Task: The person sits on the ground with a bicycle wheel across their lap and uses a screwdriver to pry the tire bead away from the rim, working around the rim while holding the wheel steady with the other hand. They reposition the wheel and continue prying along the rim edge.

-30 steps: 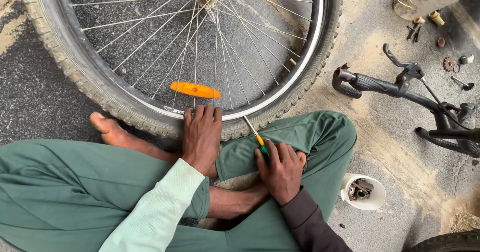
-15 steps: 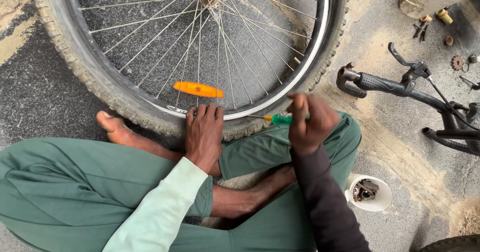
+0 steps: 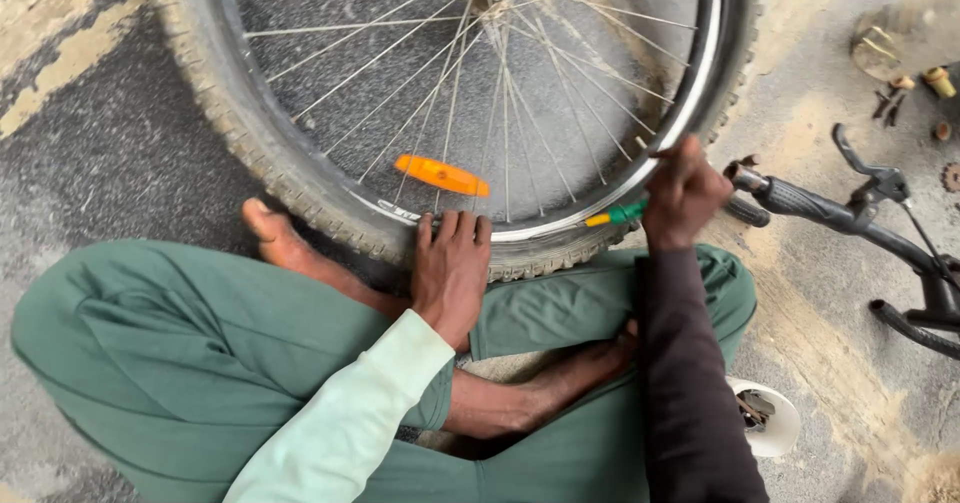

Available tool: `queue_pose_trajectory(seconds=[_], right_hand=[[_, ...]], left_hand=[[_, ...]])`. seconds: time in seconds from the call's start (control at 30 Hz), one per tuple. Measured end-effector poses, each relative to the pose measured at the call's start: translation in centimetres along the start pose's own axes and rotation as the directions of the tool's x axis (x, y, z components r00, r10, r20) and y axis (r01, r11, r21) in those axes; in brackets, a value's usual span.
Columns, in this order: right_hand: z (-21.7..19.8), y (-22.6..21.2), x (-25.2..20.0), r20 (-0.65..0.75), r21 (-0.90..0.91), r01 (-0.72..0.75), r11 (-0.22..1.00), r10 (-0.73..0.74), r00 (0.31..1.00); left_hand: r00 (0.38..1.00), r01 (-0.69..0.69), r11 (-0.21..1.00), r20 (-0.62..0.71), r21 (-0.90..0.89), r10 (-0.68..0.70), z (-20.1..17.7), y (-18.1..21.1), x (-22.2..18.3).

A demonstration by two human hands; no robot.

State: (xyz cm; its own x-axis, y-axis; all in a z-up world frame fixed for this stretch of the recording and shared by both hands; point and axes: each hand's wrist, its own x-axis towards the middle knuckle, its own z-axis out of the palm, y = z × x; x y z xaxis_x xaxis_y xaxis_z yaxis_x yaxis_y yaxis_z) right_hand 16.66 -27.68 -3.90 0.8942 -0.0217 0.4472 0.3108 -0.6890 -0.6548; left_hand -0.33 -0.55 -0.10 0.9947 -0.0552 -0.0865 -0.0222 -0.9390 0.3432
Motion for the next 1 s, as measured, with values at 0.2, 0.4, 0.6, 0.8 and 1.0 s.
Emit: queue_pose_trajectory(seconds=[0.2,0.4,0.6,0.8,1.0], right_hand=[[-6.4,-6.0,-6.1,0.304,-0.214,0.225,0.95,-0.154,0.94],[-8.1,-10.2,-8.9,0.366,-0.176,0.199,0.964,-0.124,0.923],[-10.3,-11.0,-11.4,0.187,-0.294,0.103,0.95,-0.049,0.981],[-10.3,-13.3,-12.3,0.085,-0.358,0.106,0.928,-0.081,0.993],[-8.8,-15.6,-15.3,0.204,-0.37,0.101,0.924,-0.025,0.979]], left_hand=[[0.992,0.112,0.992,0.044,0.057,-0.115,1.6,-1.1,0.0],[0.965,0.21,0.967,0.127,0.145,-0.229,-2.0,-3.9,0.2],[0.983,0.159,0.976,-0.113,0.152,-0.142,-1.3,-4.9,-0.9],[0.996,-0.016,0.998,0.088,-0.063,0.021,-1.2,-0.3,-0.1],[0.994,-0.055,0.975,0.079,-0.215,0.073,-1.5,-0.4,0.4]])
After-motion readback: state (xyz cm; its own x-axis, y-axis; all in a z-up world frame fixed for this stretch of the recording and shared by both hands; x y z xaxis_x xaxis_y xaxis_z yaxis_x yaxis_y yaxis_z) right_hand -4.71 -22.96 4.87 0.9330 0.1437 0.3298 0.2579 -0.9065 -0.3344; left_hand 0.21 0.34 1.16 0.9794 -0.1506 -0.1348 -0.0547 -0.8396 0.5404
